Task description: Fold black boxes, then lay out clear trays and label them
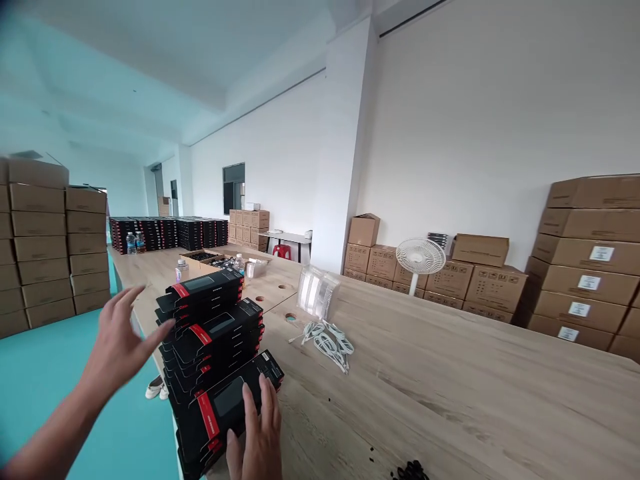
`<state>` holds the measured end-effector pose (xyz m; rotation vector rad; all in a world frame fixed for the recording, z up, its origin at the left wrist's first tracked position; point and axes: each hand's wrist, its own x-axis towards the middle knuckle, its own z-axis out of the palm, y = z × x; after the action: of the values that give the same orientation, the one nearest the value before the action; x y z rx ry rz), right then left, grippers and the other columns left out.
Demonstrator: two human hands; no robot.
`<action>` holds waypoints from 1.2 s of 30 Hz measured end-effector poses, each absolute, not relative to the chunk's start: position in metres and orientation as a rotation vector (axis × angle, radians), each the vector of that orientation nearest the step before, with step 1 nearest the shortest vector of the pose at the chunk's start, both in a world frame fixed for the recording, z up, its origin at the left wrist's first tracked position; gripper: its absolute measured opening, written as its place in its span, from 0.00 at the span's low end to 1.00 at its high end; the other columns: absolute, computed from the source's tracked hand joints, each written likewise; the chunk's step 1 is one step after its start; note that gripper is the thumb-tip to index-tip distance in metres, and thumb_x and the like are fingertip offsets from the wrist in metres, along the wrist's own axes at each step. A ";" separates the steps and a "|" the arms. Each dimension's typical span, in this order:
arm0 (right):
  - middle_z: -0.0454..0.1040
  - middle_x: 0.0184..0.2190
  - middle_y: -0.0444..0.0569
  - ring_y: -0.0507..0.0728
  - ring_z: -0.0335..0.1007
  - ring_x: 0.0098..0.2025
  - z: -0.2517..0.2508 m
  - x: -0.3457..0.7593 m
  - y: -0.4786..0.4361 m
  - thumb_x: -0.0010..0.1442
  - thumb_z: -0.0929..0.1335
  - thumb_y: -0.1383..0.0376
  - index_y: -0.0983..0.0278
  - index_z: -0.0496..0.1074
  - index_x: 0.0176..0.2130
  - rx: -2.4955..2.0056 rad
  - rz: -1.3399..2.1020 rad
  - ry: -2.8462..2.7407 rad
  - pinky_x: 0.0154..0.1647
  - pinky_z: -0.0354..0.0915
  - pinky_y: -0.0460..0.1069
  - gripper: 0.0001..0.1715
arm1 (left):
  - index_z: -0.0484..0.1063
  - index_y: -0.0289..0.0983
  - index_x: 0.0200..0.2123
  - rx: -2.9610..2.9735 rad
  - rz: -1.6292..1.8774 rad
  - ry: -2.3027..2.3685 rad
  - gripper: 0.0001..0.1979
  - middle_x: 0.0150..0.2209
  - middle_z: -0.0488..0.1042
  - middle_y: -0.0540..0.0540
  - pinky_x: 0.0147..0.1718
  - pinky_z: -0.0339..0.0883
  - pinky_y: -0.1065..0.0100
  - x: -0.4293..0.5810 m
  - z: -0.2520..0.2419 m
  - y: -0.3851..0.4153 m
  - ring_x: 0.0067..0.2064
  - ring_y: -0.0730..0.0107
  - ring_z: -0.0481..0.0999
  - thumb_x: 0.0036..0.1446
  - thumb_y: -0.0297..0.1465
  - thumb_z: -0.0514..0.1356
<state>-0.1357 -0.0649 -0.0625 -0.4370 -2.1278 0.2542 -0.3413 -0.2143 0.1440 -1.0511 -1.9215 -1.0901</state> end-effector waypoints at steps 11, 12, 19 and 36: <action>0.36 0.71 0.48 0.73 0.38 0.69 -0.077 -0.145 -0.065 0.60 0.62 0.64 0.53 0.51 0.66 -0.511 0.392 -2.071 0.59 0.60 0.68 0.36 | 0.51 0.36 0.66 -1.685 -0.556 -2.714 0.54 0.58 0.68 0.31 0.44 0.68 0.56 -0.415 0.212 -0.138 0.52 0.40 0.72 0.35 0.42 0.68; 0.36 0.71 0.49 0.73 0.38 0.69 -0.077 -0.145 -0.066 0.61 0.62 0.63 0.53 0.52 0.66 -0.506 0.394 -2.067 0.60 0.60 0.68 0.35 | 0.51 0.36 0.66 -1.694 -0.552 -2.720 0.53 0.55 0.72 0.32 0.43 0.68 0.58 -0.415 0.212 -0.137 0.49 0.43 0.74 0.36 0.40 0.67; 0.36 0.71 0.50 0.73 0.39 0.69 -0.070 -0.144 -0.064 0.63 0.64 0.59 0.54 0.52 0.66 -0.452 0.365 -2.053 0.61 0.59 0.66 0.35 | 0.40 0.40 0.68 -1.535 -0.685 -2.588 0.48 0.46 0.76 0.40 0.35 0.68 0.61 -0.376 0.234 -0.161 0.38 0.54 0.77 0.48 0.42 0.60; 0.36 0.71 0.53 0.68 0.34 0.71 -0.074 -0.146 -0.068 0.64 0.63 0.60 0.59 0.36 0.69 -0.565 0.806 -1.732 0.67 0.49 0.68 0.43 | 0.71 0.38 0.53 -1.437 -0.695 -2.224 0.26 0.55 0.70 0.36 0.54 0.66 0.47 -0.250 0.041 -0.170 0.58 0.44 0.68 0.48 0.33 0.60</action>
<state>-0.1460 -0.0677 -0.0740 -0.5654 -1.7318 0.8064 -0.2500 -0.1702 0.0408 -1.4368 -2.2238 -0.6946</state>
